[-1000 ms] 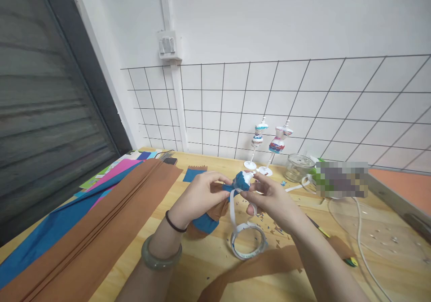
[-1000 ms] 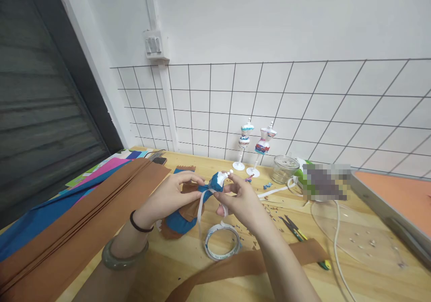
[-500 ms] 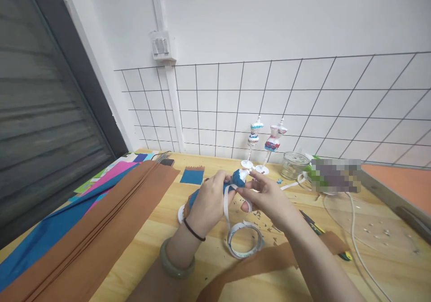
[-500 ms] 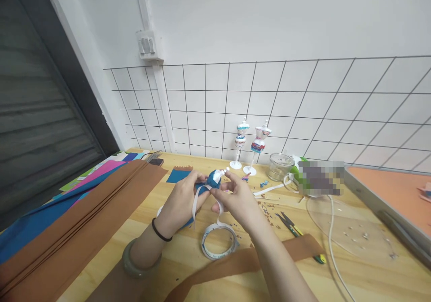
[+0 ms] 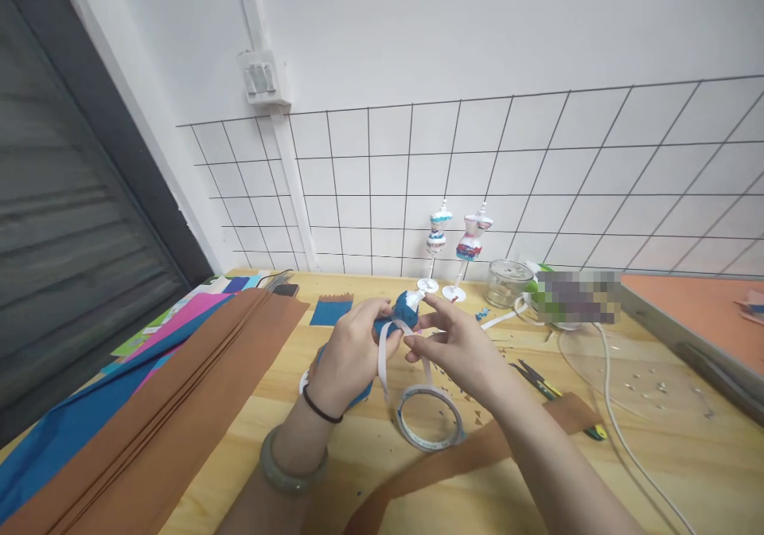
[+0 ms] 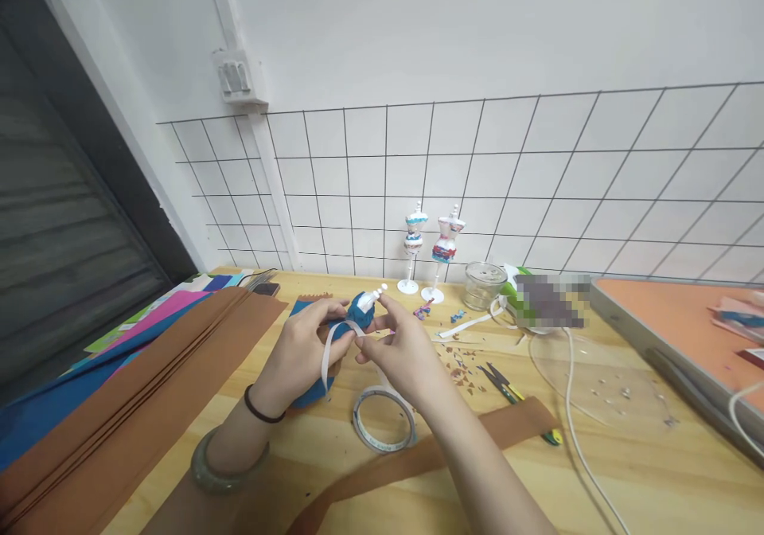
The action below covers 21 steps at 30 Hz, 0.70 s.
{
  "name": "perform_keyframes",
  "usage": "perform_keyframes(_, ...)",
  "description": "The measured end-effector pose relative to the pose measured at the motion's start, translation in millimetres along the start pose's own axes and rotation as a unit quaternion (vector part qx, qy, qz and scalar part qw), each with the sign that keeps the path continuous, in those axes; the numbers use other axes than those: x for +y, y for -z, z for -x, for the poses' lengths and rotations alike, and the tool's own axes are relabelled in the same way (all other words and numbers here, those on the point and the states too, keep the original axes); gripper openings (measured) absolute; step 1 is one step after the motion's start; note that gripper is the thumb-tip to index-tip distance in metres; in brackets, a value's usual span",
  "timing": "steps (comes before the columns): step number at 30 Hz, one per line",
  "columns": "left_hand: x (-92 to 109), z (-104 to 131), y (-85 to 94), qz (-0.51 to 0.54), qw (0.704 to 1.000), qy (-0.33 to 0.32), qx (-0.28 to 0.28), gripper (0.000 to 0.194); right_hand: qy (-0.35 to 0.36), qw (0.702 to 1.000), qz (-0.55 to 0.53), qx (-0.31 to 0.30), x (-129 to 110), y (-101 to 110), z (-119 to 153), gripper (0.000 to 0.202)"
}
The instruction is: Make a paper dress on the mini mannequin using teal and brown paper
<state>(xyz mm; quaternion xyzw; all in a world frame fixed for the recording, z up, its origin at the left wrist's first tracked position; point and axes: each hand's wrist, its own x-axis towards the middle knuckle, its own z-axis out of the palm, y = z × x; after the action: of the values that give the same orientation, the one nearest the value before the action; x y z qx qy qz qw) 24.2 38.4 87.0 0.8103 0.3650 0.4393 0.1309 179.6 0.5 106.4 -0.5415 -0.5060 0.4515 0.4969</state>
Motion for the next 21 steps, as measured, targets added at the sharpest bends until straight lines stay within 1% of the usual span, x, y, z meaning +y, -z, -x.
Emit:
perform_keyframes(3,0,0,0.2,-0.015,1.000,-0.017,0.012,0.021,0.004,1.000,-0.008,-0.003,-1,0,1,0.065)
perform_keyframes(6,1,-1,1.3,-0.026,0.999,-0.025,0.010,0.020,0.003,1.000,-0.021,-0.005,-3,0,2,0.066)
perform_keyframes(9,0,0,1.5,-0.051,0.998,-0.037,0.015,0.020,0.004,0.999,-0.038,-0.008,-4,-1,3,0.073)
perform_keyframes(14,-3,0,1.1,-0.094,0.988,-0.107,0.060,0.022,-0.001,0.997,-0.069,-0.020,0,-4,2,0.082)
perform_keyframes(17,-2,0,4.3,-0.126,0.979,-0.143,0.066,0.020,-0.013,0.996,-0.081,-0.020,2,-3,1,0.084)
perform_keyframes(19,-1,0,7.5,-0.151,0.974,-0.158,0.057,0.018,-0.021,0.995,-0.090,-0.033,3,-2,0,0.074)
perform_keyframes(21,1,0,10.2,-0.176,0.969,-0.167,0.040,0.018,-0.028,0.993,-0.101,-0.055,4,-1,-1,0.056)
